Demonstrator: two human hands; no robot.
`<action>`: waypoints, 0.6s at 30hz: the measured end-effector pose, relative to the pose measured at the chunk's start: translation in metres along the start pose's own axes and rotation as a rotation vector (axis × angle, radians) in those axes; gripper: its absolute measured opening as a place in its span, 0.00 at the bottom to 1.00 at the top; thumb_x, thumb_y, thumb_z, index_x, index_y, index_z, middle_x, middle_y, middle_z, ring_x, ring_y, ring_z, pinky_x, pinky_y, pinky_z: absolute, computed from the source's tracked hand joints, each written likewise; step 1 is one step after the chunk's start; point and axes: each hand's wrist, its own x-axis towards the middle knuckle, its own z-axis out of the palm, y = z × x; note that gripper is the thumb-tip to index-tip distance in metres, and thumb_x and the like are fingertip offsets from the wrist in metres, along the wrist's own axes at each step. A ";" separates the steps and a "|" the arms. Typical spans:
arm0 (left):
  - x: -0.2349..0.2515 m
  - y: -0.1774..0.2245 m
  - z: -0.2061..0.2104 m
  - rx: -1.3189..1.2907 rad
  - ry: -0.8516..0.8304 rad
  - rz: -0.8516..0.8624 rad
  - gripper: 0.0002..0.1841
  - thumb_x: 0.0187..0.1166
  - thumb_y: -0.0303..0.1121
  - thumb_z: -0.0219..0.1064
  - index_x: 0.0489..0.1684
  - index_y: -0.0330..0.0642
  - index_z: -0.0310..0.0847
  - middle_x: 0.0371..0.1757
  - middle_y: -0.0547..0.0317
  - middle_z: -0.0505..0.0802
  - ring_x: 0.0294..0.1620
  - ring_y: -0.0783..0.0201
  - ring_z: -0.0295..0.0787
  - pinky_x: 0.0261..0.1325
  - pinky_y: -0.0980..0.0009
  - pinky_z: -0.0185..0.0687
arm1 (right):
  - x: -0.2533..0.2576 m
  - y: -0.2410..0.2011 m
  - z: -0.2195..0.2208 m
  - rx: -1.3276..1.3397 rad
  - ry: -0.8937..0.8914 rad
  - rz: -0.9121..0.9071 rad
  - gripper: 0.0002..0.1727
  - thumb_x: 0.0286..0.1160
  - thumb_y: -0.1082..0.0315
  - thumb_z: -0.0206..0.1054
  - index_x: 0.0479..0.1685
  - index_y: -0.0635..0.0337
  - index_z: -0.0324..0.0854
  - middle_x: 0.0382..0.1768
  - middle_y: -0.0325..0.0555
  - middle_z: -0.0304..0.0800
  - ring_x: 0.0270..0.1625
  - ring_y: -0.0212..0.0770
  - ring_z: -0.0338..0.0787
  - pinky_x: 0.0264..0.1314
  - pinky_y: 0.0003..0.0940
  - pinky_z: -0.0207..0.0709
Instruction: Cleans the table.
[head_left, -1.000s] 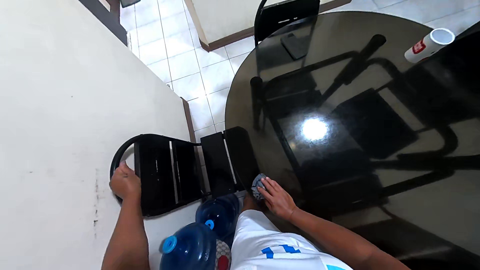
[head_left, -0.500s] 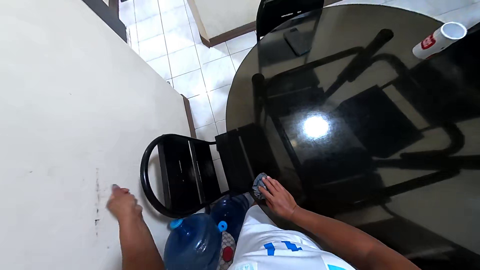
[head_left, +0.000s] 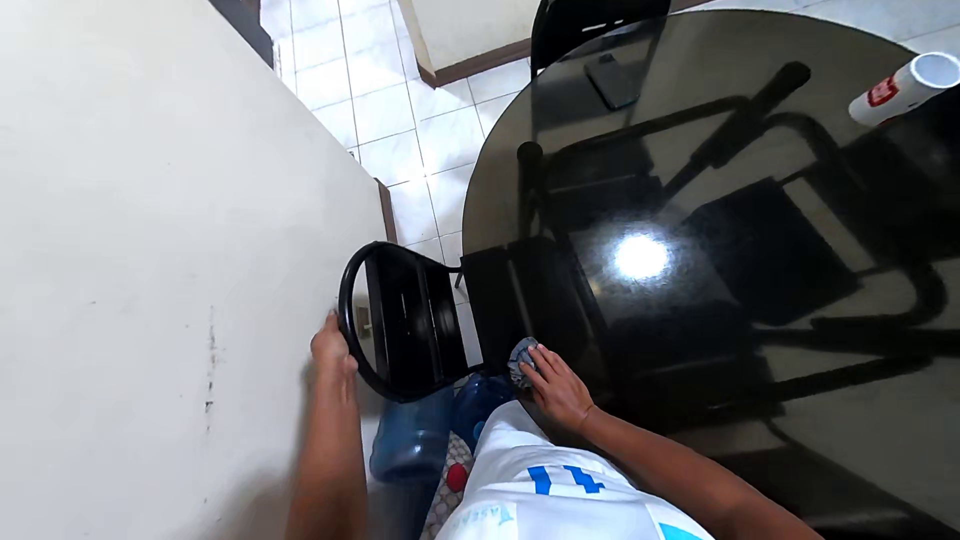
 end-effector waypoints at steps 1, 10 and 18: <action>-0.001 0.001 0.002 0.000 -0.002 -0.007 0.24 0.92 0.51 0.54 0.55 0.35 0.82 0.43 0.51 0.87 0.38 0.62 0.82 0.42 0.59 0.81 | 0.000 0.000 -0.001 -0.003 -0.004 -0.001 0.25 0.77 0.64 0.61 0.75 0.48 0.82 0.82 0.57 0.76 0.85 0.60 0.74 0.87 0.50 0.67; -0.009 0.000 0.018 -0.129 -0.028 -0.013 0.26 0.90 0.52 0.57 0.58 0.34 0.82 0.50 0.46 0.89 0.48 0.57 0.86 0.54 0.55 0.83 | 0.000 0.002 0.001 -0.005 -0.024 -0.018 0.27 0.74 0.65 0.62 0.76 0.52 0.81 0.81 0.62 0.76 0.84 0.64 0.74 0.86 0.53 0.67; -0.014 0.008 0.039 -0.125 -0.044 -0.049 0.26 0.90 0.53 0.55 0.52 0.35 0.84 0.46 0.47 0.89 0.47 0.57 0.85 0.52 0.54 0.82 | 0.002 0.002 -0.002 -0.013 -0.066 -0.011 0.28 0.73 0.65 0.61 0.76 0.55 0.81 0.81 0.66 0.75 0.83 0.68 0.74 0.86 0.56 0.66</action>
